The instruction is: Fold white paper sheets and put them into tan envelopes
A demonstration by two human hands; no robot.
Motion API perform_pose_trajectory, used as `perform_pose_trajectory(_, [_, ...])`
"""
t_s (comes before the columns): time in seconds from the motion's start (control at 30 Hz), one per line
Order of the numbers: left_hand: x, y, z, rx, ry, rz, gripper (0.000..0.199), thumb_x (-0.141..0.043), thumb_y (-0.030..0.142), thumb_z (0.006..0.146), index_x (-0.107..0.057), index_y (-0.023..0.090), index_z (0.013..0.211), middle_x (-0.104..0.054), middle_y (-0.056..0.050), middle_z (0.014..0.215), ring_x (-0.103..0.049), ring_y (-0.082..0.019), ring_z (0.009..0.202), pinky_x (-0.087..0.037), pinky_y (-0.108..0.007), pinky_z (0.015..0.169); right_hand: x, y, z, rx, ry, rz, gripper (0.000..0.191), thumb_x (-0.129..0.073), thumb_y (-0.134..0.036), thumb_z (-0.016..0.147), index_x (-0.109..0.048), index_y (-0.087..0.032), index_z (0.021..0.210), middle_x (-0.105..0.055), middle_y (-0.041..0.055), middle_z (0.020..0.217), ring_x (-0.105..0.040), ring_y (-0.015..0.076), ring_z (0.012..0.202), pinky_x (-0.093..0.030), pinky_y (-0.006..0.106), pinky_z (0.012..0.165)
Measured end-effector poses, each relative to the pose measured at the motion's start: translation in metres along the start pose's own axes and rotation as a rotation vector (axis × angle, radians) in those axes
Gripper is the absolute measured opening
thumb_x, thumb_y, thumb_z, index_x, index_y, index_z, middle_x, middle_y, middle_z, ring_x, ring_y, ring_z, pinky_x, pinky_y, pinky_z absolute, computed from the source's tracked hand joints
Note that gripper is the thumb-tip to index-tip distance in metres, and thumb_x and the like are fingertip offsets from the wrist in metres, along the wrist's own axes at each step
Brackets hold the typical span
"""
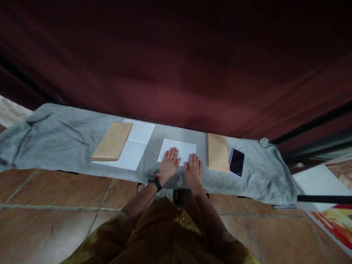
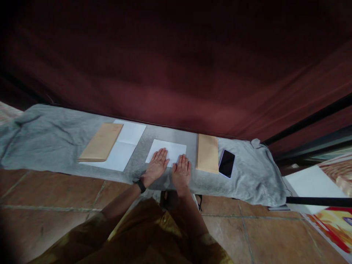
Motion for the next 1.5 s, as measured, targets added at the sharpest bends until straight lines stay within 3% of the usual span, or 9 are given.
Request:
perform_pose_trajectory(0.2, [-0.005, -0.007, 0.005, -0.010, -0.020, 0.006, 0.059, -0.026, 0.034, 0.108, -0.035, 0.008, 0.160, -0.032, -0.013, 0.169, -0.022, -0.024, 0.159, -0.020, -0.044, 0.131, 0.000, 0.000, 0.001, -0.019, 0.004, -0.005, 0.056, -0.034, -0.031, 0.108, -0.040, -0.004, 0.158, -0.045, 0.0230, 0.160, -0.042, 0.0335, 0.148, -0.028, 0.056, 0.122])
perform_pose_trajectory(0.33, [-0.007, -0.007, 0.003, -0.009, -0.014, 0.010, 0.059, -0.028, 0.033, 0.107, -0.032, 0.009, 0.161, -0.031, -0.012, 0.169, -0.019, -0.023, 0.160, -0.018, -0.044, 0.132, -0.004, -0.006, 0.016, -0.083, -0.063, 0.005, 0.057, -0.032, -0.030, 0.108, -0.041, -0.003, 0.157, -0.044, 0.0237, 0.160, -0.039, 0.0344, 0.150, -0.021, 0.060, 0.124])
perform_pose_trajectory(0.5, [-0.012, -0.009, 0.004, -0.012, -0.026, 0.000, 0.060, -0.025, 0.024, 0.104, -0.035, 0.009, 0.161, -0.031, -0.011, 0.170, -0.018, -0.023, 0.160, -0.019, -0.044, 0.131, -0.018, -0.039, 0.042, 0.029, -0.187, 0.088, 0.056, -0.028, -0.035, 0.110, -0.040, -0.011, 0.159, -0.036, 0.0141, 0.167, -0.034, 0.0272, 0.154, -0.022, 0.050, 0.127])
perform_pose_trajectory(0.63, [-0.018, -0.011, 0.005, -0.012, -0.072, 0.001, 0.062, -0.026, 0.017, 0.100, -0.034, 0.009, 0.161, -0.031, -0.012, 0.169, -0.020, -0.023, 0.160, -0.020, -0.046, 0.131, -0.030, -0.052, 0.047, 0.101, -0.225, 0.117, 0.054, -0.027, -0.034, 0.111, -0.044, -0.013, 0.157, -0.038, 0.0119, 0.166, -0.034, 0.0259, 0.154, -0.021, 0.050, 0.127])
perform_pose_trajectory(0.83, [-0.013, -0.010, 0.003, -0.035, -0.022, -0.011, 0.063, -0.027, 0.020, 0.101, -0.029, 0.014, 0.164, -0.032, -0.011, 0.169, -0.020, -0.022, 0.160, -0.018, -0.048, 0.130, -0.030, -0.041, 0.043, 0.097, -0.178, 0.085, 0.052, -0.028, -0.035, 0.111, -0.045, -0.017, 0.157, -0.038, 0.0113, 0.167, -0.034, 0.0254, 0.154, -0.022, 0.050, 0.127])
perform_pose_trajectory(1.07, [-0.005, -0.010, 0.002, -0.035, 0.000, -0.010, 0.060, -0.024, 0.026, 0.104, -0.037, 0.009, 0.160, -0.033, -0.012, 0.169, -0.020, -0.022, 0.160, -0.019, -0.044, 0.131, -0.028, -0.035, 0.044, 0.080, -0.157, 0.057, 0.052, -0.031, -0.033, 0.111, -0.041, -0.018, 0.159, -0.035, 0.0115, 0.168, -0.032, 0.0256, 0.155, -0.021, 0.049, 0.127])
perform_pose_trajectory(1.5, [0.005, -0.040, -0.004, 0.089, 0.054, 0.017, 0.061, -0.025, 0.033, 0.106, -0.034, 0.006, 0.160, -0.034, -0.016, 0.167, -0.024, -0.024, 0.158, -0.020, -0.045, 0.130, -0.021, -0.017, 0.039, 0.004, -0.063, 0.031, 0.056, -0.030, -0.035, 0.110, -0.038, -0.012, 0.160, -0.040, 0.0185, 0.164, -0.038, 0.0282, 0.152, -0.026, 0.051, 0.124])
Point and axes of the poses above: each hand's wrist, its own z-axis towards the middle knuckle, its own x-axis out of the back of the hand, y = z × x, the point moved 9 cm from there along z, towards the middle knuckle
